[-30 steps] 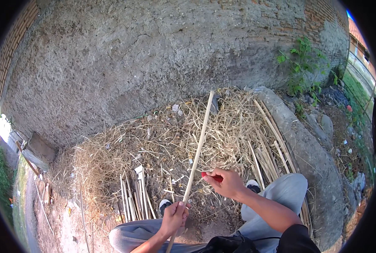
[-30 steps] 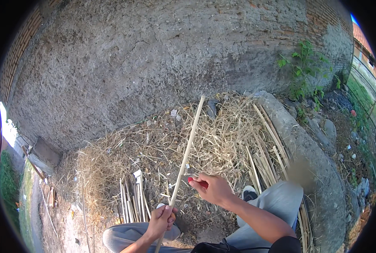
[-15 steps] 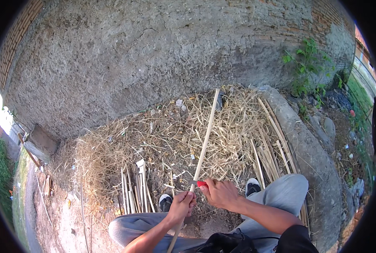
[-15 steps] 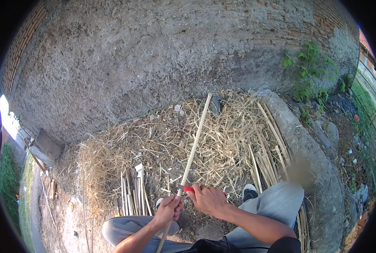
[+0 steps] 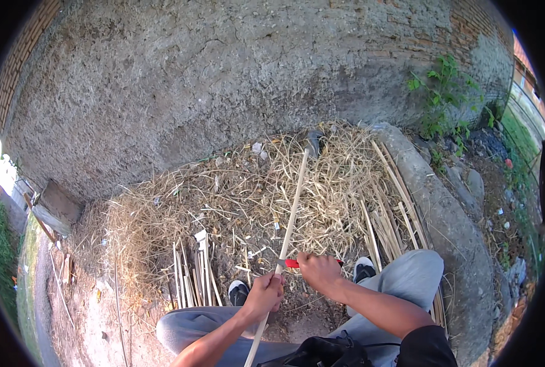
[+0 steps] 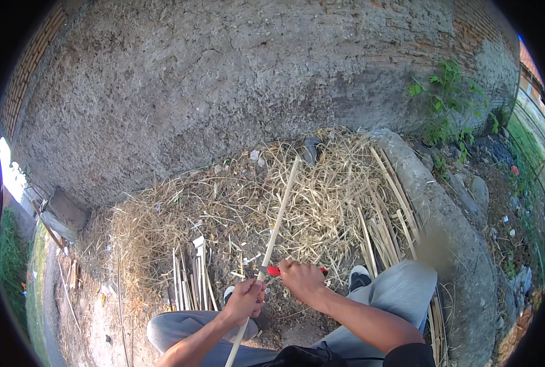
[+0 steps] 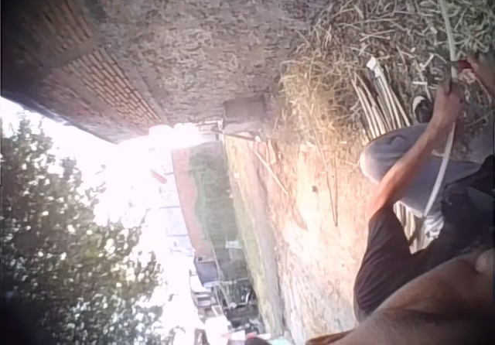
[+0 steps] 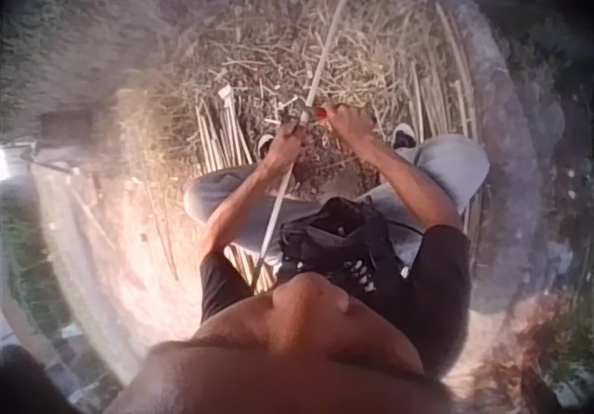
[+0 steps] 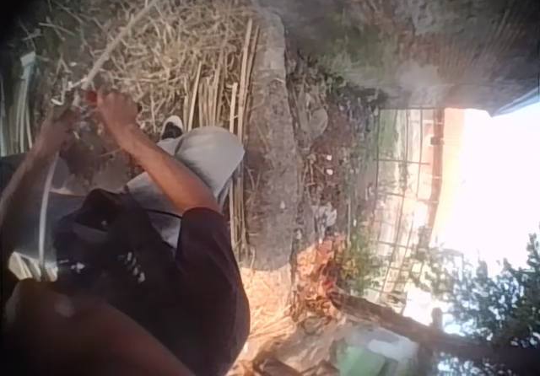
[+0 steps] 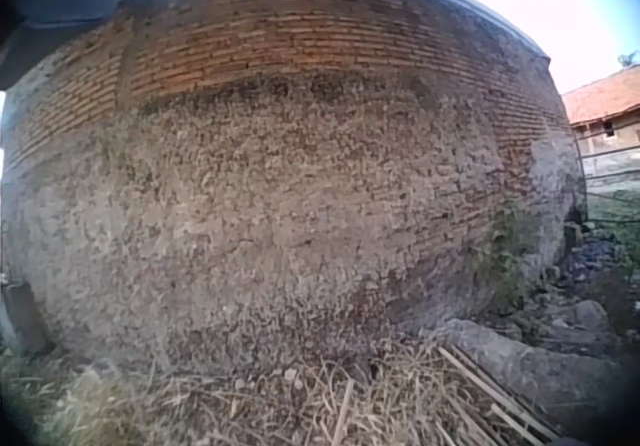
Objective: The person uses a utility knife to strip the outer bark from a long bamboo stick, holding the stick with one hand and repeatedly drawing the blade along its length.
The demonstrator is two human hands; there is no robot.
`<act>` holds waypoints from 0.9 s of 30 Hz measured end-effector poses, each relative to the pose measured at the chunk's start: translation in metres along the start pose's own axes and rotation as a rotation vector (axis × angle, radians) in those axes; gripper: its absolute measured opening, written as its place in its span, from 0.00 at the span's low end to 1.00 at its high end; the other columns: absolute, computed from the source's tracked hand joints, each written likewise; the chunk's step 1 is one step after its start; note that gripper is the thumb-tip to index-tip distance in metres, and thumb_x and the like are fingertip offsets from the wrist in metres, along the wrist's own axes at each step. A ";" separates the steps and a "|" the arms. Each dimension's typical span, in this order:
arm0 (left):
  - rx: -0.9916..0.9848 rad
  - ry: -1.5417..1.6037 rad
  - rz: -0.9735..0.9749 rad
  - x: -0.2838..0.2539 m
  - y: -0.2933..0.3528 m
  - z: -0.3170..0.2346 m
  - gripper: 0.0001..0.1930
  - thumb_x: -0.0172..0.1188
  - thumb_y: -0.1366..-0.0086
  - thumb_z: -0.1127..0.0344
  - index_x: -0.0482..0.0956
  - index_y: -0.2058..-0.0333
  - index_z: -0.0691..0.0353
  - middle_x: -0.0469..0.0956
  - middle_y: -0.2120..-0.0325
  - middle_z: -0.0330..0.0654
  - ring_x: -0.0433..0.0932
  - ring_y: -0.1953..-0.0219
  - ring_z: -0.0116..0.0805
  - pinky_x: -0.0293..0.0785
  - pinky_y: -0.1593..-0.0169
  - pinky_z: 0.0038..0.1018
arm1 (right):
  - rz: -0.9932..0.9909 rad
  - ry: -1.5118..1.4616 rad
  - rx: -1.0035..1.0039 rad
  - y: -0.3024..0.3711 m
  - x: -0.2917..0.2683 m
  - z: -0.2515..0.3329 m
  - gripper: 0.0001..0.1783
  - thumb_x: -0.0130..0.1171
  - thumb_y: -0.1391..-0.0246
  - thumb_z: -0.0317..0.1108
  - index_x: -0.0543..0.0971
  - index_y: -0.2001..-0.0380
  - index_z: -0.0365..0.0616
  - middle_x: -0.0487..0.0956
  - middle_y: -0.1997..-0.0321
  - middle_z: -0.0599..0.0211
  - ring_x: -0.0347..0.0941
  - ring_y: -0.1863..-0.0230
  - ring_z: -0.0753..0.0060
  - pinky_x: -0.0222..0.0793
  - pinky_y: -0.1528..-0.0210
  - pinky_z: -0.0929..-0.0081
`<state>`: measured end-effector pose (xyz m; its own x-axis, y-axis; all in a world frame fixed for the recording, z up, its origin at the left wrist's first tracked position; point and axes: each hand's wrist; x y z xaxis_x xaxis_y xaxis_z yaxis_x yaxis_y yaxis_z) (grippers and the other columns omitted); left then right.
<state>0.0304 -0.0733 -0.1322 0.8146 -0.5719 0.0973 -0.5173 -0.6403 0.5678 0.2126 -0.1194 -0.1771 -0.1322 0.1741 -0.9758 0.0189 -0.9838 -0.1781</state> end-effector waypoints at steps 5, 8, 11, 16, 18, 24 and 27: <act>-0.006 0.034 -0.014 -0.001 0.000 0.005 0.13 0.43 0.23 0.60 0.68 0.60 0.65 0.59 0.80 0.33 0.55 0.85 0.19 0.49 0.83 0.22 | -0.029 0.047 -0.015 -0.008 0.016 -0.008 0.11 0.56 0.50 0.27 0.76 0.62 0.35 0.82 0.78 0.59 0.82 0.78 0.63 0.76 0.80 0.68; -0.074 0.038 -0.012 -0.001 -0.001 0.006 0.13 0.43 0.23 0.60 0.68 0.60 0.66 0.59 0.81 0.33 0.55 0.85 0.20 0.50 0.83 0.22 | -0.019 0.007 0.014 -0.013 0.023 -0.012 0.11 0.55 0.49 0.28 0.76 0.62 0.35 0.82 0.79 0.58 0.82 0.78 0.62 0.76 0.80 0.68; 0.027 -0.034 -0.038 0.002 -0.001 0.012 0.13 0.43 0.24 0.61 0.68 0.62 0.65 0.58 0.82 0.33 0.55 0.85 0.19 0.49 0.83 0.22 | -0.006 -0.028 0.033 -0.018 0.026 -0.012 0.12 0.53 0.47 0.29 0.77 0.61 0.34 0.82 0.79 0.57 0.83 0.78 0.60 0.76 0.78 0.65; -0.074 0.066 -0.030 0.001 -0.001 0.015 0.12 0.42 0.24 0.61 0.67 0.64 0.62 0.58 0.82 0.32 0.53 0.86 0.19 0.48 0.83 0.22 | -0.007 0.002 0.042 -0.018 0.042 -0.014 0.11 0.53 0.46 0.30 0.78 0.61 0.36 0.83 0.77 0.57 0.83 0.76 0.60 0.76 0.78 0.65; -0.106 0.083 -0.030 -0.003 -0.004 0.017 0.12 0.42 0.24 0.61 0.68 0.63 0.63 0.59 0.82 0.33 0.55 0.86 0.19 0.50 0.83 0.21 | -0.028 -0.008 0.037 -0.019 0.044 -0.014 0.11 0.53 0.46 0.30 0.78 0.62 0.37 0.83 0.77 0.57 0.83 0.76 0.60 0.76 0.78 0.65; -0.151 0.106 -0.004 -0.012 -0.013 0.014 0.11 0.43 0.24 0.61 0.68 0.62 0.62 0.59 0.81 0.32 0.55 0.86 0.19 0.50 0.84 0.21 | -0.020 -0.094 -0.013 -0.025 0.035 -0.017 0.10 0.53 0.47 0.28 0.78 0.64 0.34 0.82 0.80 0.57 0.82 0.79 0.61 0.74 0.81 0.64; -0.173 0.123 0.000 -0.009 -0.008 0.006 0.11 0.43 0.24 0.61 0.67 0.64 0.61 0.58 0.82 0.31 0.53 0.86 0.18 0.48 0.84 0.21 | 0.093 0.013 0.010 -0.023 0.021 -0.008 0.10 0.56 0.51 0.27 0.78 0.66 0.34 0.82 0.79 0.55 0.82 0.77 0.61 0.75 0.79 0.65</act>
<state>0.0255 -0.0654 -0.1423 0.8458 -0.4984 0.1904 -0.4735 -0.5366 0.6985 0.2174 -0.0928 -0.1942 -0.1171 0.0823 -0.9897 0.0206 -0.9961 -0.0852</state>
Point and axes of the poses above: each hand's wrist, its own y-axis away from the middle knuckle, its own x-axis out of the palm, z = x × y
